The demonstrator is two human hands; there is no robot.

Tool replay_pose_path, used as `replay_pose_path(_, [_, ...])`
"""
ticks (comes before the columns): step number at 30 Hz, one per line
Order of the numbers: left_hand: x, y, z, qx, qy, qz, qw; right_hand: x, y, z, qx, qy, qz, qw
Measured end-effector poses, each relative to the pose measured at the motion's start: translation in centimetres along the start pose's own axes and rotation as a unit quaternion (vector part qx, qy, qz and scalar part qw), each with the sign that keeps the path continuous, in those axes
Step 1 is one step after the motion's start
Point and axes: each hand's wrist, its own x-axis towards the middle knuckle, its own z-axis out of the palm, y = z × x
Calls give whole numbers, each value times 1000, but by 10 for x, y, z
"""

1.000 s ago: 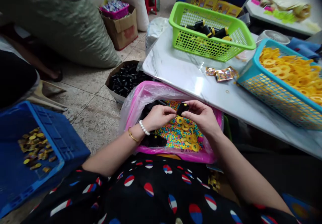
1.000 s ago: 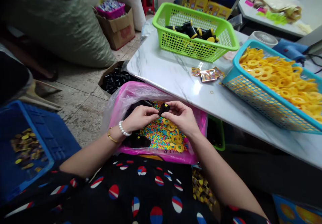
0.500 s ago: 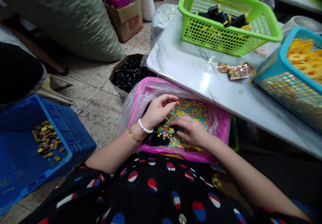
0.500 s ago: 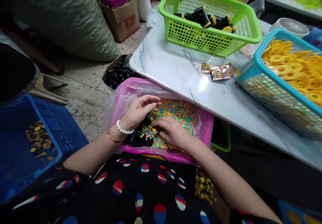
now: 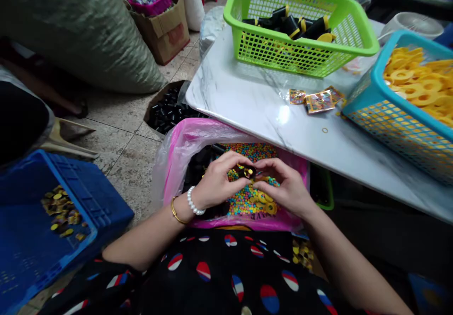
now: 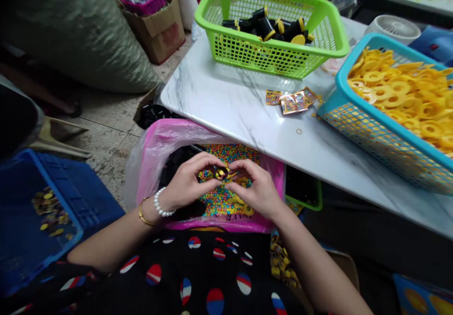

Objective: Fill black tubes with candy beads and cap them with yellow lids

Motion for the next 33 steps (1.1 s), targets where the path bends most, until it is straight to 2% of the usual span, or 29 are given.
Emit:
replay_pose_path(2, [1,-6,-1,-12,46,-30,998,7,4,-7,-121,10,19,992])
replay_pose_path(4, [3,-12,0,-35,66,-70,995,11,8,-7,-220,10,30,975])
replay_pose_path(7, [6,-18,2,-90,37,-110,989,12,10,7,-313,-28,36,949])
replay_pose_path(9, [8,-20,2,-93,20,-105,990,11,11,18,-364,-51,33,929])
replay_pose_path(11, [10,-21,0,-55,17,-83,995,12,13,23,-372,-54,11,927])
replay_pose_path(14, [12,-22,-5,-19,21,-65,997,13,15,17,-312,-16,-40,949])
replay_pose_path(17, [11,-23,-9,-15,28,-69,997,12,7,5,-252,16,-54,966])
replay_pose_path(20, [9,-22,-8,-1,11,-51,999,9,-9,1,-178,23,-10,984])
replay_pose_path(24, [8,-21,-4,-8,-17,-3,1000,10,-24,12,-6,20,86,996])
replay_pose_path(26, [7,-21,-3,-18,-20,17,999,10,-25,18,110,2,131,985])
replay_pose_path(29, [5,-23,-2,-25,-22,53,998,8,-20,23,298,-3,196,934])
replay_pose_path(31, [3,-24,-1,-20,-24,77,997,6,-17,25,359,10,224,906])
replay_pose_path(33, [2,-23,0,-10,-25,93,995,5,-17,25,366,17,240,899])
